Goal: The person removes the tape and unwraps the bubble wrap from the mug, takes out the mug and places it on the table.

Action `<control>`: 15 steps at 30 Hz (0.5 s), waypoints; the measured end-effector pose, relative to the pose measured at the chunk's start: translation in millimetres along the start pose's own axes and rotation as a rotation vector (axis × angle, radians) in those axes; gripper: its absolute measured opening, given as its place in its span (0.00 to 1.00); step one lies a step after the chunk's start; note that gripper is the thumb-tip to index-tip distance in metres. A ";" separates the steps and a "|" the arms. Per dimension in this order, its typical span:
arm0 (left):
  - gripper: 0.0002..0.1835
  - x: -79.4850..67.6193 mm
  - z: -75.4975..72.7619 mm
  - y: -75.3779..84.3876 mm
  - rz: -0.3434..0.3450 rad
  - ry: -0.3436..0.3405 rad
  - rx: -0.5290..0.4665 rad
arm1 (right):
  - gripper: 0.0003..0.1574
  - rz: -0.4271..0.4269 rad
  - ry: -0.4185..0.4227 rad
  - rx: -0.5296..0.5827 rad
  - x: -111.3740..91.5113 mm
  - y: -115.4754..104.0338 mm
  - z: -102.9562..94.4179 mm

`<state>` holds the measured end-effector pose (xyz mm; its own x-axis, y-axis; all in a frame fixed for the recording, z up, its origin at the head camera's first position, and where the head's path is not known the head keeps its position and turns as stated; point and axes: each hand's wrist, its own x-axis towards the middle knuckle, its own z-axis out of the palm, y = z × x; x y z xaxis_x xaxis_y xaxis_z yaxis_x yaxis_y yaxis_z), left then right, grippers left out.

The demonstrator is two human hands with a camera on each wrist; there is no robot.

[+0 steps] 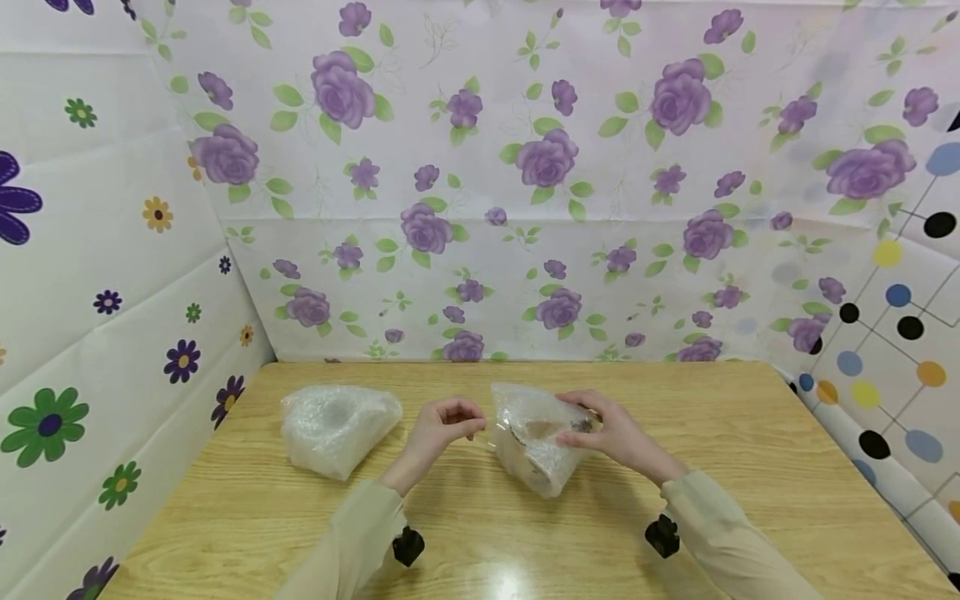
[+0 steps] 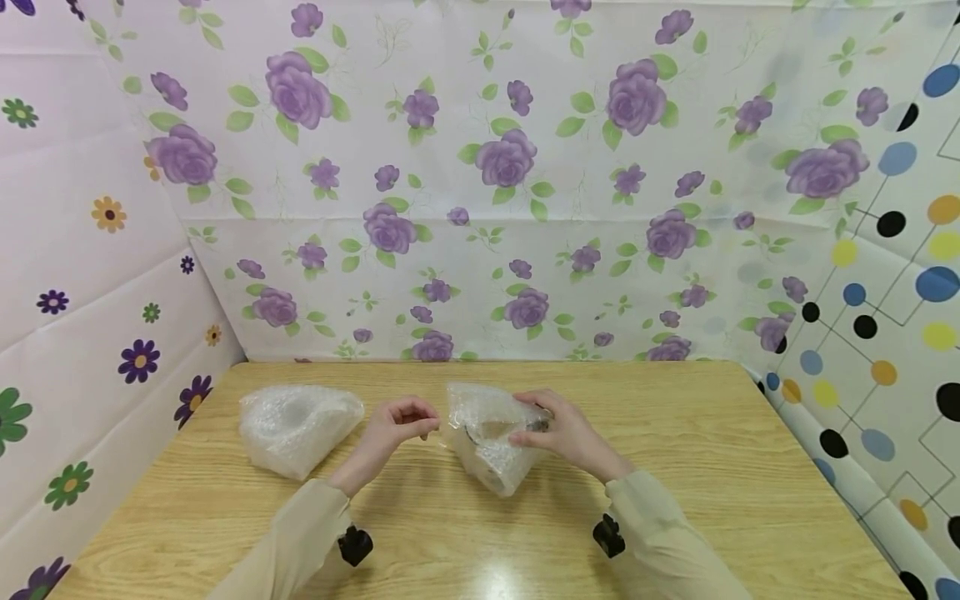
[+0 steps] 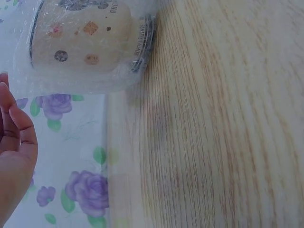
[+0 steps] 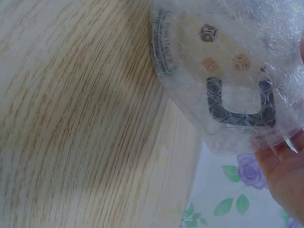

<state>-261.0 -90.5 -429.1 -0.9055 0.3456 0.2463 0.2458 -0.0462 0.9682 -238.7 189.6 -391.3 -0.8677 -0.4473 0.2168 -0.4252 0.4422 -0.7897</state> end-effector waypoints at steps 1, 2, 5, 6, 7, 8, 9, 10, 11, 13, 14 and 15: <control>0.08 0.3 0.1 0.3 0.004 -0.002 0.008 | 0.37 0.003 -0.001 0.000 -0.1 -1.4 -0.3; 0.08 0.5 0.5 0.8 0.005 -0.007 0.010 | 0.37 0.005 -0.002 -0.004 -0.3 -2.8 -0.5; 0.07 -0.5 3.1 8.0 0.012 -0.024 0.025 | 0.36 0.003 -0.002 -0.013 -0.5 -4.4 -0.9; 0.07 -1.2 4.5 11.6 0.017 -0.027 0.035 | 0.36 0.004 -0.002 -0.014 -0.6 -4.4 -0.9; 0.07 -2.0 5.9 15.4 0.024 -0.028 0.049 | 0.36 0.003 -0.001 -0.016 -0.5 -4.3 -0.9; 0.07 -3.0 7.4 19.1 0.028 -0.029 0.062 | 0.36 0.003 -0.001 -0.019 -0.5 -4.0 -0.8; 0.07 -3.9 8.9 22.9 0.033 -0.030 0.077 | 0.36 0.003 -0.001 -0.019 -0.5 -3.7 -0.8; 0.07 -4.7 10.5 26.0 0.039 -0.030 0.089 | 0.36 0.001 -0.001 -0.018 -0.4 -3.4 -0.7; 0.07 -5.5 11.9 28.7 0.042 -0.029 0.102 | 0.36 0.001 -0.002 -0.018 -0.4 -3.1 -0.7; 0.07 -5.6 13.2 29.1 0.040 -0.025 0.116 | 0.37 0.001 -0.004 -0.015 -0.2 -2.7 -0.6; 0.07 -5.7 13.8 29.2 0.039 -0.024 0.116 | 0.36 0.000 -0.005 -0.013 -0.1 -2.4 -0.6; 0.07 -5.6 14.3 28.8 0.043 -0.023 0.116 | 0.36 0.000 -0.006 -0.009 -0.1 -2.1 -0.5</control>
<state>-243.9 -80.4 -403.2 -0.8855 0.3672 0.2848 0.3236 0.0474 0.9450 -237.9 189.1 -389.3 -0.8665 -0.4514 0.2132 -0.4271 0.4493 -0.7847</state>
